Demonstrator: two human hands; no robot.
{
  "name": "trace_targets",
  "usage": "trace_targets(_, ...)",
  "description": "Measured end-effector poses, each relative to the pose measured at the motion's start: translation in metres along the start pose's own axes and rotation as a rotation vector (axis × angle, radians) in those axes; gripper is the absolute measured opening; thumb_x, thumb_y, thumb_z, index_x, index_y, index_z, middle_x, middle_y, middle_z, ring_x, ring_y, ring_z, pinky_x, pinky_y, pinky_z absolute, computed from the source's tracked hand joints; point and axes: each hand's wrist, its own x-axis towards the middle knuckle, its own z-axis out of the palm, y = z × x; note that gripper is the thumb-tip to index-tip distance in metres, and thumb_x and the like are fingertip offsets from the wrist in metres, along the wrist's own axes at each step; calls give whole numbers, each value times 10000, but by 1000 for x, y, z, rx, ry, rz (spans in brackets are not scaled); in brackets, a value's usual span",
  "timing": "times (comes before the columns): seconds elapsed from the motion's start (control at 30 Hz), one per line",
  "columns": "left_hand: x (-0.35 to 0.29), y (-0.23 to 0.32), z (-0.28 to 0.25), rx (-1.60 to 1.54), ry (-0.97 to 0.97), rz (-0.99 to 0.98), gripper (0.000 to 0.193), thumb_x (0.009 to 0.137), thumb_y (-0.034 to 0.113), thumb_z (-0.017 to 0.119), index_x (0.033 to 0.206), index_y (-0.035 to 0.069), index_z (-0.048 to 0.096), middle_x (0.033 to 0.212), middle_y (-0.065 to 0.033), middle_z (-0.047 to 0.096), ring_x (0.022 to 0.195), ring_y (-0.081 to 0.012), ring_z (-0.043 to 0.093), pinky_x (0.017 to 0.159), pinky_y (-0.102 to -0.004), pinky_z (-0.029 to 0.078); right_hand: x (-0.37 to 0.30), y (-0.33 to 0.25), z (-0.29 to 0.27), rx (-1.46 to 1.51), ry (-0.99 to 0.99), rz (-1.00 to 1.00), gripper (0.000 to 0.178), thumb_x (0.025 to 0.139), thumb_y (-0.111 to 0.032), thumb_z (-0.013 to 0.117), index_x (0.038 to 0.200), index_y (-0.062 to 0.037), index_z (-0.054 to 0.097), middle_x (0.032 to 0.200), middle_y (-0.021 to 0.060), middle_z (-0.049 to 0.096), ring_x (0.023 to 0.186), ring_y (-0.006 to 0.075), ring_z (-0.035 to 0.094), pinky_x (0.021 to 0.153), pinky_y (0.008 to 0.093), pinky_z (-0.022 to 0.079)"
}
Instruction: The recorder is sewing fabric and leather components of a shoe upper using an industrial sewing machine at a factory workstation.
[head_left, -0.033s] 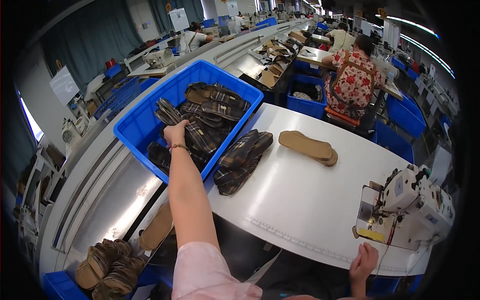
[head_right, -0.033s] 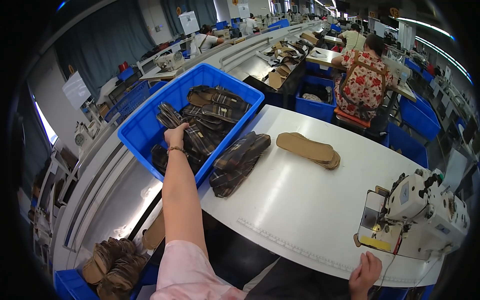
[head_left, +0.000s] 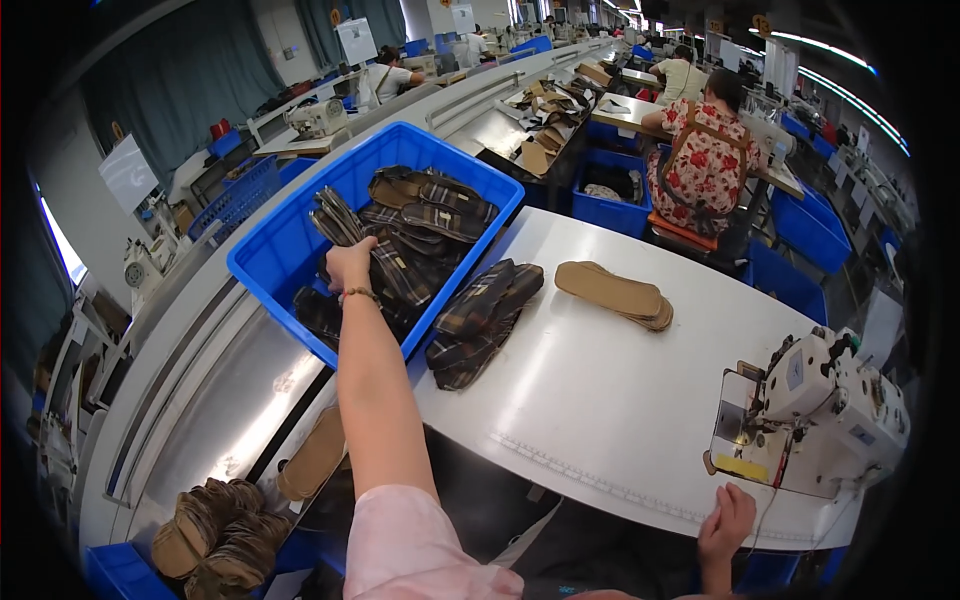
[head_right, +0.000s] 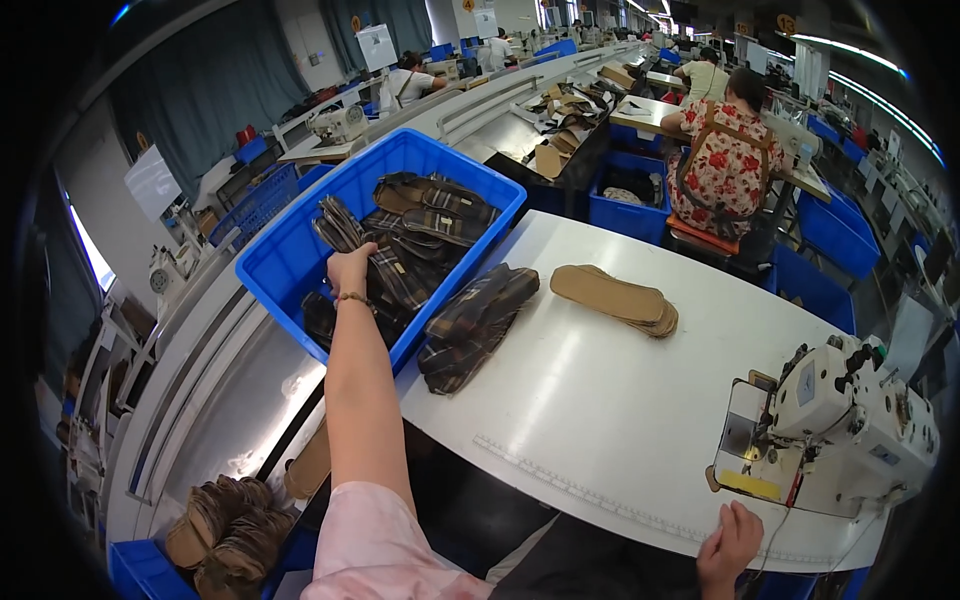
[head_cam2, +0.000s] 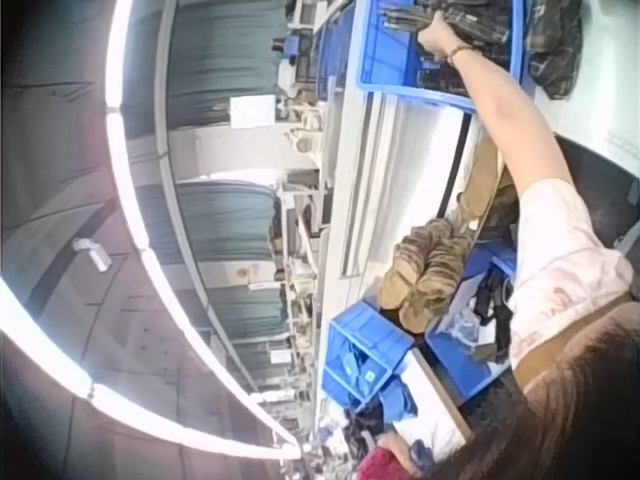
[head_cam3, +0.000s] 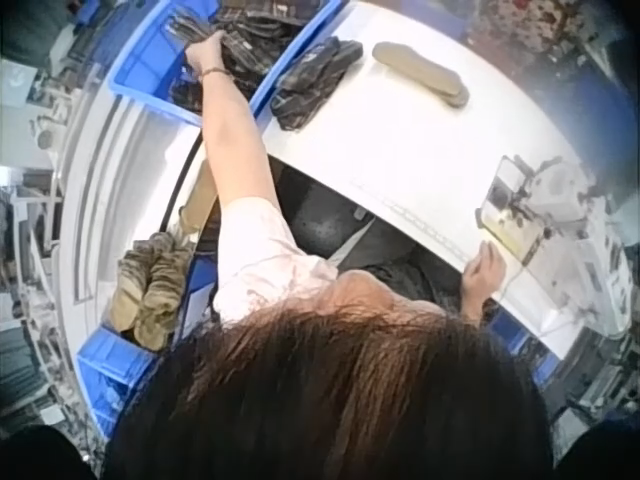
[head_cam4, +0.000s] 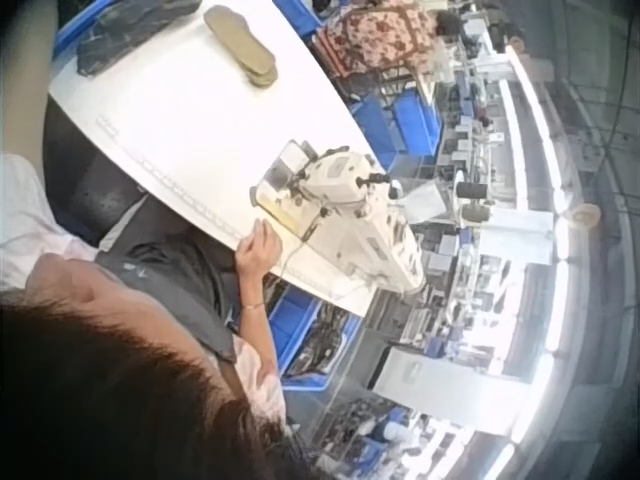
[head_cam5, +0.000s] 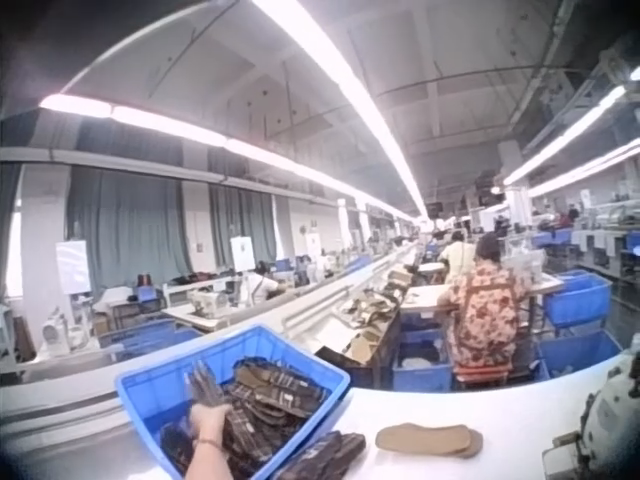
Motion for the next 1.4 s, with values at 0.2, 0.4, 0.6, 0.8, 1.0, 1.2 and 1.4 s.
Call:
trace_targets(0.2, -19, 27, -59, -155, 198, 492, 436, 612, 351, 842, 949, 84, 772, 923, -132, 766, 890, -316, 731, 836, -420, 553, 2, -4, 2, 42, 0, 24, 375, 729, -46, 556, 1083, 41, 639, 1132, 214, 616, 1019, 425, 565, 917, 502, 444)
trace_targets(0.4, -40, 58, -131, -545, -154, 758, 363, 662, 185, 858, 945, -17, 755, 892, -113, 765, 787, -199, 726, 735, -342, 560, 3, -5, 5, 30, 13, 16, 383, 732, -46, 566, 1101, 30, 637, 1153, 203, 613, 1036, 421, 559, 922, 499, 446)
trace_targets(0.6, -76, 103, -163, -506, -971, 686, 398, 715, 93, 833, 1077, -13, 708, 1001, -92, 740, 854, -178, 700, 808, -315, 554, 5, -6, 3, 24, 50, 4, 354, 734, -27, 577, 1078, 29, 637, 1140, 189, 618, 1018, 400, 568, 905, 486, 455)
trace_targets(0.8, -91, 97, -62, 62, -1229, 673, 654, 609, 256, 905, 1160, -31, 700, 1096, -152, 725, 961, -255, 697, 900, -345, 533, 10, -11, 1, 58, 59, 19, 334, 733, -25, 587, 1059, 17, 643, 1132, 174, 623, 1009, 377, 577, 887, 469, 465)
trace_targets(1.0, -129, 61, 17, 566, -831, 725, 949, 474, 511, 955, 1192, -44, 677, 1203, -217, 684, 1137, -329, 661, 972, -389, 515, 9, -12, 1, 59, 31, 26, 345, 728, -48, 595, 1065, 4, 652, 1140, 165, 625, 1019, 376, 578, 899, 465, 467)
trace_targets(1.2, -179, 53, 4, 639, -347, 972, 872, 560, 538, 922, 1223, 40, 653, 1290, -162, 607, 1236, -341, 569, 963, -490, 506, 8, -14, -2, 35, 25, 42, 359, 726, -59, 601, 1076, 1, 655, 1146, 163, 625, 1030, 373, 579, 906, 464, 466)
trace_targets(1.4, -206, 2, 5, 547, -128, 1231, 941, 761, 645, 744, 1480, 114, 450, 1543, -176, 396, 1453, -401, 306, 1036, -706, 333, 9, -14, -2, 36, 22, 53, 361, 725, -52, 607, 1078, 4, 656, 1150, 164, 627, 1027, 372, 582, 903, 463, 468)
